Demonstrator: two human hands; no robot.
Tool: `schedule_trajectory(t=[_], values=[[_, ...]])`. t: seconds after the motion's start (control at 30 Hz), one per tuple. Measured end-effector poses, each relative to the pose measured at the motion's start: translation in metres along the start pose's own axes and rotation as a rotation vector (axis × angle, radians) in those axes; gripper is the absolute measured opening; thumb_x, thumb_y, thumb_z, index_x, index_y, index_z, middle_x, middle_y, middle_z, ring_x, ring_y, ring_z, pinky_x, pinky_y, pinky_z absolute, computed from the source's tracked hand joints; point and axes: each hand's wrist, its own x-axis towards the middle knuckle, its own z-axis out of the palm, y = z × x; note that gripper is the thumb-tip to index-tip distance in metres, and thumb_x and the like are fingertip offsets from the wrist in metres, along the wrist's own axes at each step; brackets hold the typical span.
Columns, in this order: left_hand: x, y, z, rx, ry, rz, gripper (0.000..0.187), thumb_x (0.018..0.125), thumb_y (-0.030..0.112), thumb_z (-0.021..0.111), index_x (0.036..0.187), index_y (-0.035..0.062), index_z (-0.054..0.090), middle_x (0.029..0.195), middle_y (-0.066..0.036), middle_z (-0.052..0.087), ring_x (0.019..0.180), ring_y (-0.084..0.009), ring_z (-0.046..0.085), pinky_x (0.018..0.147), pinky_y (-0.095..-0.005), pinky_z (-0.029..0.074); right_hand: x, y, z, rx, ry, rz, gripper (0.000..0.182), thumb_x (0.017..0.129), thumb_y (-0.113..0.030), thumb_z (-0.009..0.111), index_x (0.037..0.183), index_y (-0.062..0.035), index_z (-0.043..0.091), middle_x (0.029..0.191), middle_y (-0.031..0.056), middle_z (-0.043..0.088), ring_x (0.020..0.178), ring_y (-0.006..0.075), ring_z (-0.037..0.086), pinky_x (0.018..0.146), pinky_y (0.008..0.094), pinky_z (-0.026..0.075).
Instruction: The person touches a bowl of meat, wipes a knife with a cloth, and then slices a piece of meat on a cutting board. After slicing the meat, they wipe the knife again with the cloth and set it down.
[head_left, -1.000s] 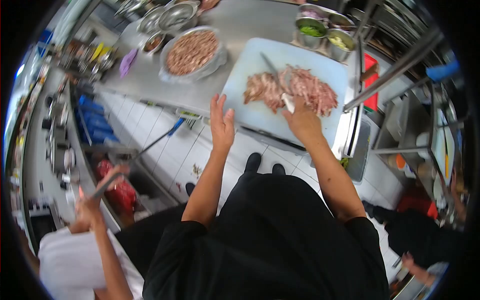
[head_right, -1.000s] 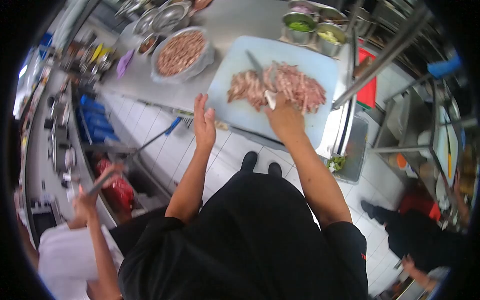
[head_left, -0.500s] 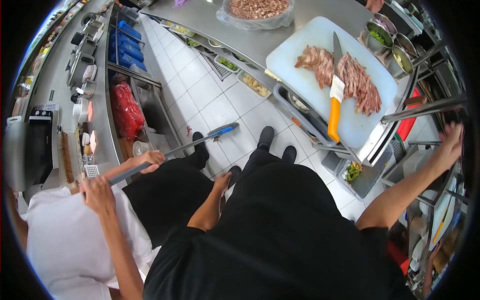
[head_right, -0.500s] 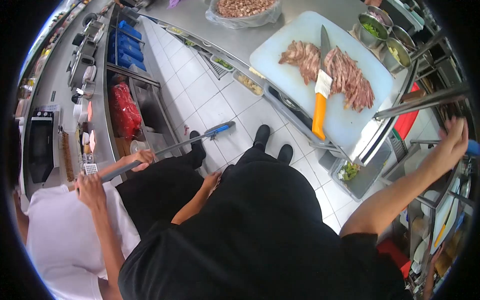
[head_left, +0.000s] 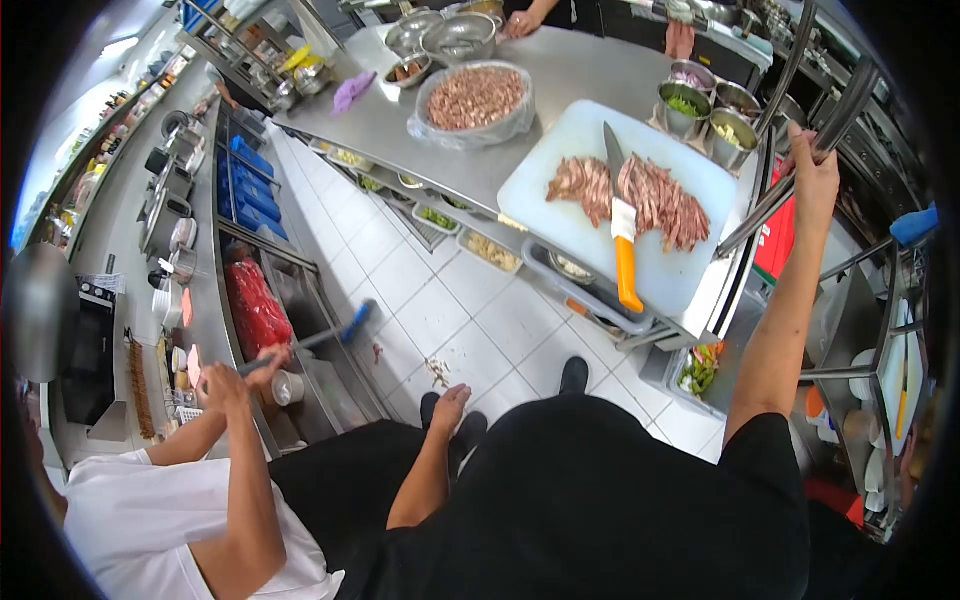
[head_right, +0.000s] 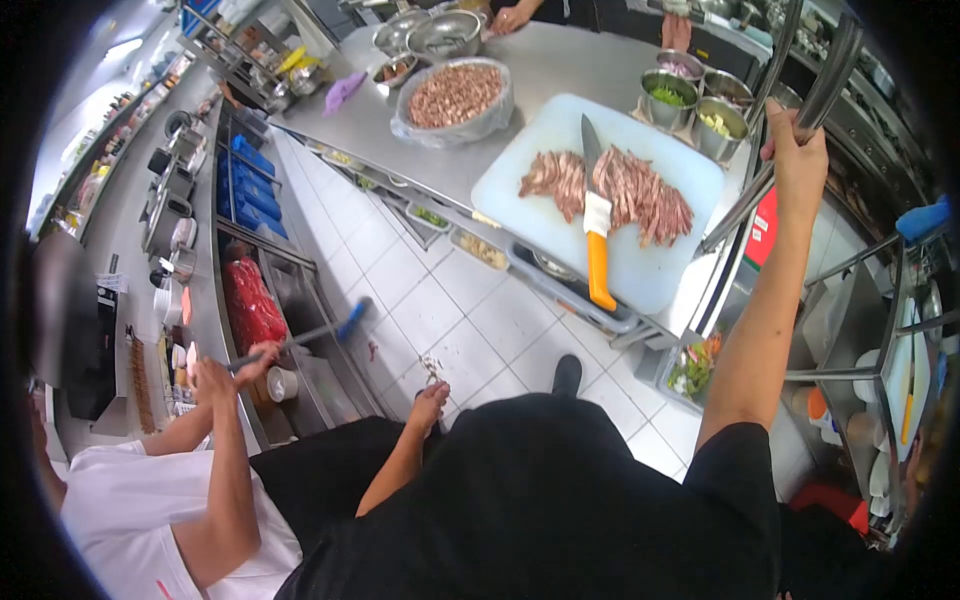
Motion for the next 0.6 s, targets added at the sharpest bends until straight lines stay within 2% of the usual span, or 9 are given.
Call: schedule_trajectory(t=[0.03,0.1,0.13,0.17,0.33,0.43,0.47,0.5,0.6], values=[[-0.007,0.004,0.001,-0.019,0.004,0.035,0.056,0.095,0.038,0.064,0.134,-0.0029,0.059,0.125,-0.02,0.067,0.119,-0.025,0.062,0.103,-0.0354,0.046,0.0,-0.001,0.001,0.035,-0.006,0.01,0.034,0.09,-0.034,0.077,0.087,-0.0035,0.062,0.061,-0.0009,0.055,0.053,0.0073,0.051,0.053,0.0244,0.043],[0.003,-0.025,0.0,-0.01,-0.019,0.046,0.06,0.094,0.046,0.068,0.135,0.0037,0.058,0.103,0.001,0.063,0.082,-0.0102,0.053,0.06,-0.025,0.041,0.002,0.001,0.002,0.103,-0.02,0.031,0.036,0.089,-0.035,0.078,0.085,-0.0031,0.062,0.059,-0.0007,0.054,0.05,0.0077,0.049,0.049,0.0249,0.042],[-0.012,-0.025,0.003,-0.007,-0.008,0.05,0.061,0.093,0.048,0.068,0.135,0.0037,0.059,0.107,-0.001,0.065,0.085,-0.0108,0.056,0.059,-0.0241,0.042,0.004,0.006,0.004,0.137,-0.017,0.064,0.037,0.089,-0.036,0.078,0.082,-0.0036,0.061,0.056,-0.0008,0.052,0.045,0.0081,0.047,0.044,0.0257,0.04],[-0.034,-0.017,0.008,-0.048,0.015,-0.031,0.058,0.096,0.039,0.066,0.134,-0.0038,0.058,0.124,-0.019,0.067,0.118,-0.0243,0.062,0.103,-0.0345,0.046,0.004,0.007,0.005,0.176,-0.034,0.078,0.037,0.089,-0.037,0.078,0.082,-0.0039,0.061,0.056,-0.001,0.051,0.045,0.008,0.046,0.044,0.0257,0.04],[-0.039,-0.149,0.014,0.039,-0.039,-0.025,0.047,0.094,0.037,0.067,0.125,0.0018,0.067,0.112,-0.013,0.072,0.1,-0.018,0.067,0.089,-0.0318,0.052,0.003,0.002,0.004,0.246,-0.086,0.123,0.037,0.09,-0.036,0.078,0.078,-0.0084,0.056,0.054,-0.0026,0.046,0.043,0.0083,0.045,0.041,0.0261,0.039],[-0.121,-0.116,0.023,0.112,-0.02,-0.066,0.04,0.093,0.037,0.066,0.112,0.0023,0.072,0.081,-0.003,0.066,0.065,-0.0136,0.055,0.063,-0.0347,0.049,0.006,0.008,0.006,0.278,-0.092,0.115,0.039,0.087,-0.038,0.079,0.076,-0.0098,0.055,0.053,-0.0017,0.048,0.04,0.009,0.045,0.038,0.0267,0.037],[-0.099,-0.186,0.041,-0.1,-0.028,-0.151,0.036,0.095,0.034,0.064,0.108,0.0019,0.072,0.08,-0.003,0.064,0.068,-0.0147,0.053,0.065,-0.0357,0.048,0.003,0.002,0.007,0.263,-0.068,0.145,0.04,0.087,-0.039,0.079,0.076,-0.0094,0.055,0.053,-0.0009,0.049,0.039,0.0094,0.045,0.037,0.0273,0.037],[-0.1,-0.202,0.043,0.185,-0.042,0.138,0.035,0.097,0.031,0.06,0.111,0.0007,0.072,0.09,-0.007,0.069,0.081,-0.0182,0.06,0.077,-0.0345,0.049,0.002,-0.004,0.006,0.246,-0.04,0.171,0.041,0.086,-0.04,0.08,0.075,-0.0089,0.055,0.053,-0.0002,0.05,0.039,0.0097,0.046,0.037,0.0279,0.037],[-0.12,-0.207,0.069,0.189,-0.107,0.086,0.042,0.097,0.037,0.06,0.116,0.0002,0.07,0.105,-0.01,0.07,0.096,-0.0189,0.063,0.088,-0.0334,0.048,0.012,0.022,0.011,0.243,-0.089,0.107,0.04,0.087,-0.039,0.079,0.072,-0.0086,0.056,0.052,0.0006,0.05,0.038,0.0106,0.046,0.036,0.0287,0.036]])
